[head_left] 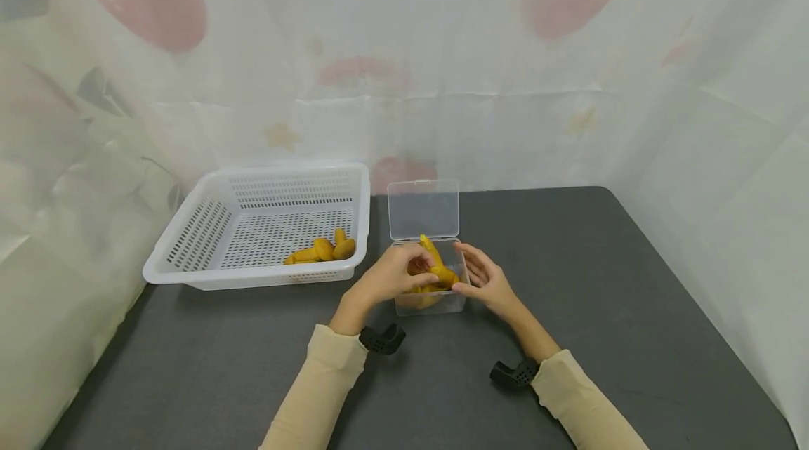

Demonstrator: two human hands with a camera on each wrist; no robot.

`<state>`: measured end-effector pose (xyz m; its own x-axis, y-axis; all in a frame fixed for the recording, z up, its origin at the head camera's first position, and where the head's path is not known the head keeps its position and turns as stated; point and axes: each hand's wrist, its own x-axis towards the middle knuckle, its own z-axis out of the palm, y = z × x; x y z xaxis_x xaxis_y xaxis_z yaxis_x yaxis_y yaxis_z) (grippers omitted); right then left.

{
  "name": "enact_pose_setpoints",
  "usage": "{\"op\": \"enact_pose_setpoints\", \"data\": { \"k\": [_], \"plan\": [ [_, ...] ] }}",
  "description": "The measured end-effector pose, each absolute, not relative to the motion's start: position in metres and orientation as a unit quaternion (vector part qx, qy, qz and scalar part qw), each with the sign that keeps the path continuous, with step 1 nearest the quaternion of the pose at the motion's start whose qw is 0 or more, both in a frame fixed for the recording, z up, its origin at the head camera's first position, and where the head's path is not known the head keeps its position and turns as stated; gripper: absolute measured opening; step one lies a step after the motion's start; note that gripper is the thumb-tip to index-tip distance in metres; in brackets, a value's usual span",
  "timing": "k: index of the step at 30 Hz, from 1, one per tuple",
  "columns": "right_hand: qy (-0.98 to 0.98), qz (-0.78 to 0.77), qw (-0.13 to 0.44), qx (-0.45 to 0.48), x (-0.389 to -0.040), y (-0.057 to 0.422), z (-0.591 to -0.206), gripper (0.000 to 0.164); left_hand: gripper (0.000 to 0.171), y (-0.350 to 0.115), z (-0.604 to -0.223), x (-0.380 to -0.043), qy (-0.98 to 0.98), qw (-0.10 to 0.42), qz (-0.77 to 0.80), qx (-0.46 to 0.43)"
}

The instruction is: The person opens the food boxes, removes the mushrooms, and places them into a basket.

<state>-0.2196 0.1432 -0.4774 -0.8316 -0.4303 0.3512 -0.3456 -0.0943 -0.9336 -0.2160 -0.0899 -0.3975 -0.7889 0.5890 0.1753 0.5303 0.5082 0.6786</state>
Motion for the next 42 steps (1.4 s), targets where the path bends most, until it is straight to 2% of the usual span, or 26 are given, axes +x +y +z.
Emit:
{"op": "enact_pose_setpoints", "data": {
  "k": [19, 32, 42],
  "plan": [
    [0.671, -0.679, 0.029, -0.296, -0.221, 0.144, -0.479, 0.080, 0.021, -0.106, -0.393, -0.211, 0.855, -0.012, 0.424, 0.299],
    [0.663, -0.686, 0.034, -0.298, -0.221, 0.143, -0.480, 0.080, 0.020, -0.120, -0.388, -0.211, 0.851, -0.064, 0.438, 0.283],
    [0.665, -0.685, 0.034, -0.295, -0.221, 0.143, -0.480, 0.080, 0.021, -0.137, -0.384, -0.212, 0.855, -0.072, 0.449, 0.248]
  ]
}}
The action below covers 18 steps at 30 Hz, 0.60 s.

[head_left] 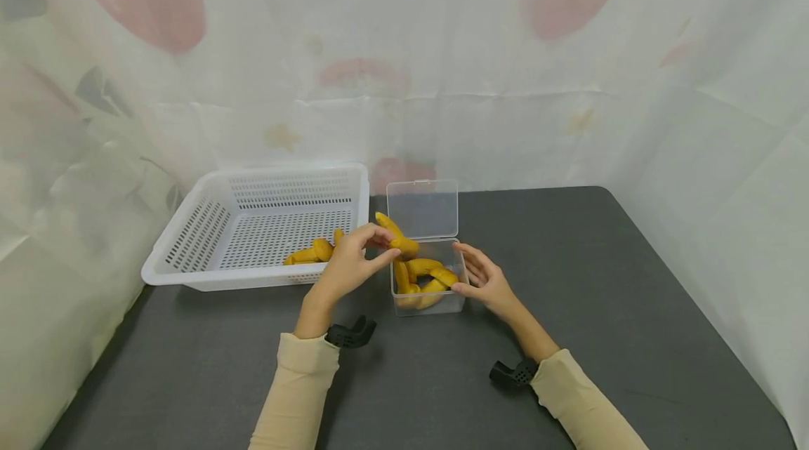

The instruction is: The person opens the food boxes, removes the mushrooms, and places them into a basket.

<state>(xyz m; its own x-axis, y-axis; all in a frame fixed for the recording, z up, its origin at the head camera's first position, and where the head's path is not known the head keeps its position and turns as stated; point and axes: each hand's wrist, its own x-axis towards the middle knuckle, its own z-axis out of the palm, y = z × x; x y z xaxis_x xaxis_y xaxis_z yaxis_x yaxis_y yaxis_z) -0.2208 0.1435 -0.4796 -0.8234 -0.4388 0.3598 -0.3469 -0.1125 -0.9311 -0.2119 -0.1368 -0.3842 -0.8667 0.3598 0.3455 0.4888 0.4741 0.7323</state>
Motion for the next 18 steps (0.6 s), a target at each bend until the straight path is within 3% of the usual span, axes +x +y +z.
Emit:
{"op": "enact_pose_setpoints", "data": {
  "k": [18],
  "plan": [
    [0.661, -0.685, 0.032, -0.303, -0.221, 0.144, -0.480, 0.081, 0.023, -0.168, -0.380, -0.214, -0.856, 0.096, -0.475, -0.181]
  ]
}}
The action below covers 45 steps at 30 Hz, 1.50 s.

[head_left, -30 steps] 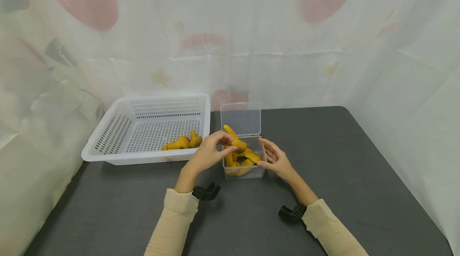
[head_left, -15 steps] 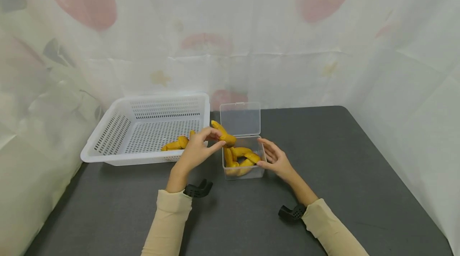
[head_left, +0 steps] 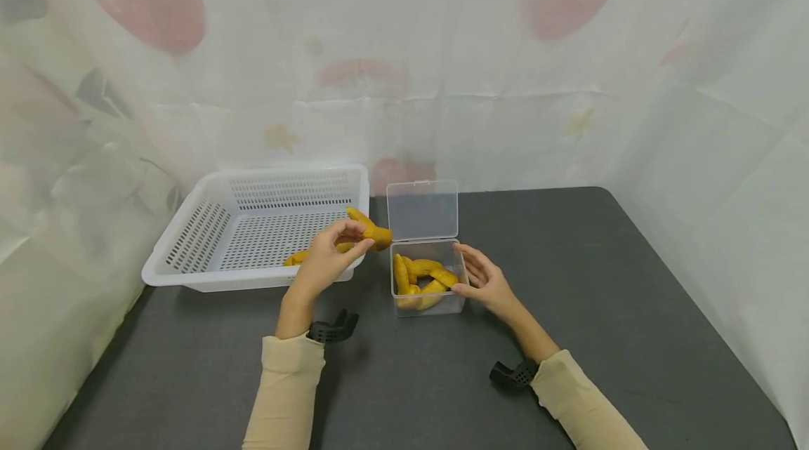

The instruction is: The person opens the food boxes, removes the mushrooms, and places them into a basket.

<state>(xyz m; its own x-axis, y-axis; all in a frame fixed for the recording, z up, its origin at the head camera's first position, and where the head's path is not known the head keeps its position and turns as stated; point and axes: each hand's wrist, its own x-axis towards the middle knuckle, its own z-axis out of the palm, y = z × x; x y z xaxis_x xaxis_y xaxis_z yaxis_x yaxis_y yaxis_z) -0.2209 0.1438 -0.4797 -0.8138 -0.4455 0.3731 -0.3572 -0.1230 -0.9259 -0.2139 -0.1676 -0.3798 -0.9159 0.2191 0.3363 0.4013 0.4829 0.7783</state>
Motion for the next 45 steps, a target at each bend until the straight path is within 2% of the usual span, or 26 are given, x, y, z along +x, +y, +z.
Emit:
{"op": "enact_pose_setpoints", "data": {
  "k": [12, 28, 37, 45],
  "plan": [
    [0.659, -0.687, 0.035, -0.303, -0.220, 0.144, -0.479, 0.082, 0.024, -0.196, -0.382, -0.216, -0.859, 0.151, -0.473, -0.123],
    [0.661, -0.686, 0.034, -0.302, -0.220, 0.144, -0.480, 0.081, 0.027, -0.222, -0.385, -0.215, -0.860, 0.198, -0.466, -0.064],
    [0.663, -0.685, 0.034, -0.301, -0.221, 0.144, -0.480, 0.080, 0.027, -0.230, -0.389, -0.217, -0.878, 0.193, -0.437, -0.025],
    [0.662, -0.685, 0.034, -0.302, -0.221, 0.144, -0.480, 0.080, 0.027, -0.231, -0.390, -0.217, -0.873, 0.198, -0.443, -0.034]
  ]
}}
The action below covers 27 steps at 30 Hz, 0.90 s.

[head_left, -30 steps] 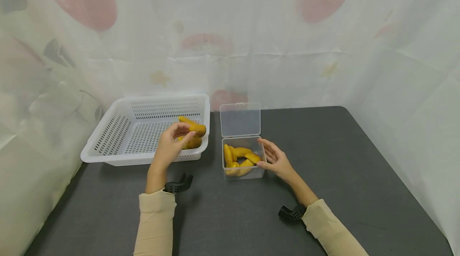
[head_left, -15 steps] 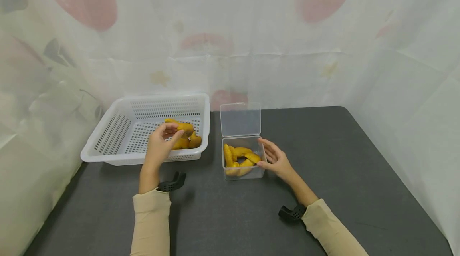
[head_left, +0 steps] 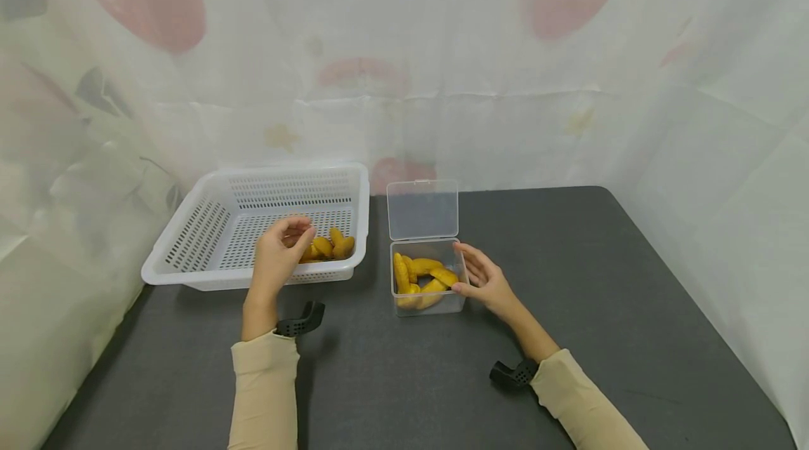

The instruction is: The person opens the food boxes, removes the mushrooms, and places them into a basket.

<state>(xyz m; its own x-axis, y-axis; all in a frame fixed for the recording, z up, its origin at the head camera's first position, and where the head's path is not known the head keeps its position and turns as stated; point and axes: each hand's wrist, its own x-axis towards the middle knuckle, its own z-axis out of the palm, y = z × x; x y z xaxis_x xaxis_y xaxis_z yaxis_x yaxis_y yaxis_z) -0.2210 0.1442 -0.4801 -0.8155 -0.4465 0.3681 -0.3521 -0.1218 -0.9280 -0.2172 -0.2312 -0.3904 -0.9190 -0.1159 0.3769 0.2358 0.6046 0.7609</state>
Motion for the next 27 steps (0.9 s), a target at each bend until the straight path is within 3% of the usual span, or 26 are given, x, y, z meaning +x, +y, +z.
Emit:
{"op": "enact_pose_setpoints", "data": {
  "k": [27],
  "plan": [
    [0.687, -0.671, 0.043, -0.275, -0.220, 0.144, -0.479, 0.079, 0.019, -0.200, -0.377, -0.212, -0.864, 0.205, -0.445, -0.115]
  ]
}}
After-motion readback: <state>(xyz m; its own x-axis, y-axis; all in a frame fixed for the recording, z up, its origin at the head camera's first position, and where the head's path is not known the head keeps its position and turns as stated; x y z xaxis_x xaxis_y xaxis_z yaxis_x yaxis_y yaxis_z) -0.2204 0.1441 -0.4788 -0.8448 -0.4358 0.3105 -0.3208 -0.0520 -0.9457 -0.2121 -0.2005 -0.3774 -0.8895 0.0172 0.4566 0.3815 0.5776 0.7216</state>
